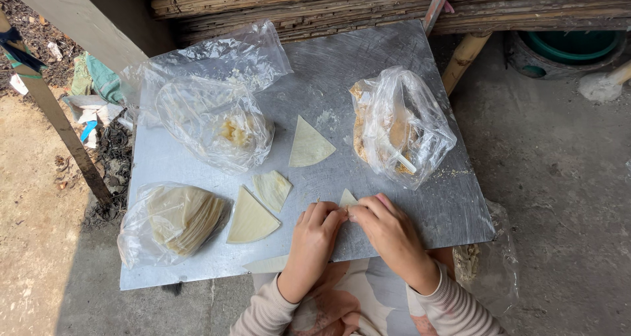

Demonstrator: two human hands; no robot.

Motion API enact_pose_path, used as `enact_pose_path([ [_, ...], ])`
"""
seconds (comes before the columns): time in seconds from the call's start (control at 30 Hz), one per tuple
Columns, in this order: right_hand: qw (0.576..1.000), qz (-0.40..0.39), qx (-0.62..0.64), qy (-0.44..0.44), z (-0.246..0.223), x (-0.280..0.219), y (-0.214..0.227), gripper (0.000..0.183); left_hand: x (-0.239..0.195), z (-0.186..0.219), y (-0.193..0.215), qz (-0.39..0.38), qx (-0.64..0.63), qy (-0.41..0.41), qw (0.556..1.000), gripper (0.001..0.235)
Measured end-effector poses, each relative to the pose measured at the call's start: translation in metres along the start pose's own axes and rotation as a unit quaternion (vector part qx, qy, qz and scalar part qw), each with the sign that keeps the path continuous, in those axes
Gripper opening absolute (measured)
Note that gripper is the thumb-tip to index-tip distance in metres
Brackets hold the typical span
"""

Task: The person assembles triangular pastry pockets by placing a granular filling onto flat dough pieces, folding them into triangles, and sealing the edges. The person uses a plastic spoon to transfer filling and handles the dough by hand.

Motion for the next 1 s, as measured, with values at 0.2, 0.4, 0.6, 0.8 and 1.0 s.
enact_pose_path([
  [0.2,0.999,0.017,-0.033,0.016,0.001,0.002,-0.003,0.025,0.003,0.004,0.001,0.034,0.004,-0.009,0.999,0.021],
  [0.4,0.998,0.034,-0.032,0.034,-0.005,0.001,-0.001,0.022,0.004,0.004,0.001,0.032,-0.002,0.013,0.999,0.027],
  [0.6,0.997,0.018,-0.075,0.010,-0.001,0.006,-0.005,0.030,0.005,0.000,-0.008,0.039,0.037,0.012,0.998,0.035],
  [0.8,0.998,0.031,-0.045,0.013,-0.002,0.002,-0.006,0.031,0.003,-0.002,-0.011,0.039,0.052,0.013,0.998,0.037],
  [1.0,0.991,0.043,-0.126,0.030,-0.001,0.009,-0.014,0.038,0.003,-0.003,-0.011,0.041,0.047,0.012,0.998,0.041],
])
Point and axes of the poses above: each hand's wrist, its own x-axis towards the middle knuckle, its own y-axis out of the back of the hand, z = x × y, the point moved 3 cm from there along x, towards the middle knuckle, and after that the axes turned 5 degrees about -z, right-handed, at the moved point
